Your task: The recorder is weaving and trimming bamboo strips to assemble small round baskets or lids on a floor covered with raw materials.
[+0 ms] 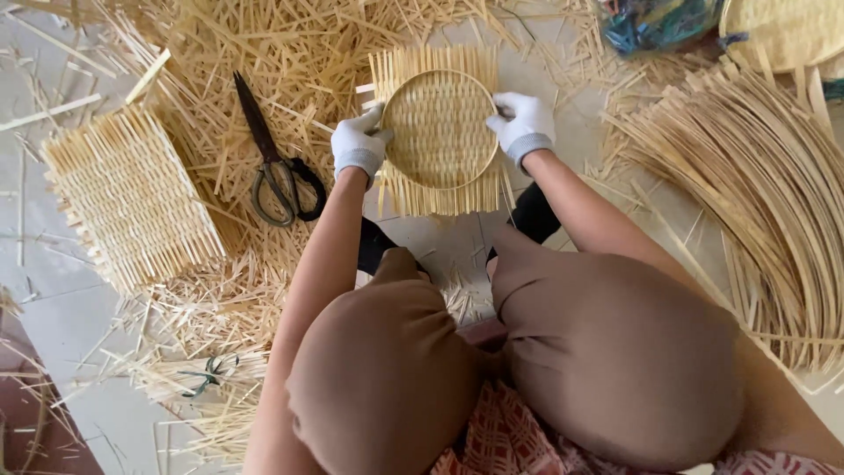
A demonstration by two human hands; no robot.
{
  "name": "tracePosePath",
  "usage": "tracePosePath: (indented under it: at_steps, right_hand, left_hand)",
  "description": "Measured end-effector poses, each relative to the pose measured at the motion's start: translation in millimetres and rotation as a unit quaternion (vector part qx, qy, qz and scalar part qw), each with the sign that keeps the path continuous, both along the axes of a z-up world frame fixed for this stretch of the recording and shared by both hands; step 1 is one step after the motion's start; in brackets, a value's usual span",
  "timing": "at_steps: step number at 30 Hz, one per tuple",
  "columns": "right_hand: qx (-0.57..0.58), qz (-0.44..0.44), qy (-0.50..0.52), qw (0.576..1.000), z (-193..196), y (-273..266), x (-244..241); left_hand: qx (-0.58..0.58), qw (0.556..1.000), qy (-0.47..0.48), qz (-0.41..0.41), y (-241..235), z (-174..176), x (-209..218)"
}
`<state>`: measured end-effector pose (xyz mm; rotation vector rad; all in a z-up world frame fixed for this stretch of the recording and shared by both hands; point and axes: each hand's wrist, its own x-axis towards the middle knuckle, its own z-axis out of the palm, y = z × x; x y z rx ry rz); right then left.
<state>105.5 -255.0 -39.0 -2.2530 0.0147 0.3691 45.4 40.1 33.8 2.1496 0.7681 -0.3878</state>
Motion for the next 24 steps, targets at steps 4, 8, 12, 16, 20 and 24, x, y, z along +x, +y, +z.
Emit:
tracePosePath:
  at_steps: [4,8,12,16,20,24]
  right_hand:
    - [0.055,0.004,-0.034,0.998,-17.2,-4.0,1.0]
    - [0.014,0.024,-0.023,0.999,14.6,-5.3,-25.7]
    - [-0.056,0.051,0.017,0.997,29.1,-15.3,-51.3]
    - [-0.031,0.033,0.076,0.996,20.0,-18.8,-51.6]
    - [-0.041,0.033,0.091,0.994,26.7,-17.2,-48.1]
    - [-0.052,0.063,0.092,0.992,2.6,-26.2,-43.9]
  left_hand:
    - [-0.031,0.998,-0.051,-0.019,3.9,-17.0,-4.2]
    - [-0.155,0.986,0.029,0.045,-6.4,18.2,-37.7]
    - [-0.175,0.984,-0.025,0.038,-6.8,-31.6,-78.1]
    - [-0.205,0.974,-0.086,0.037,-5.5,-48.3,-89.9]
    - [-0.192,0.977,-0.089,0.04,-13.8,-41.0,-88.1]
    - [-0.135,0.983,-0.122,0.026,-22.0,-40.1,-89.5]
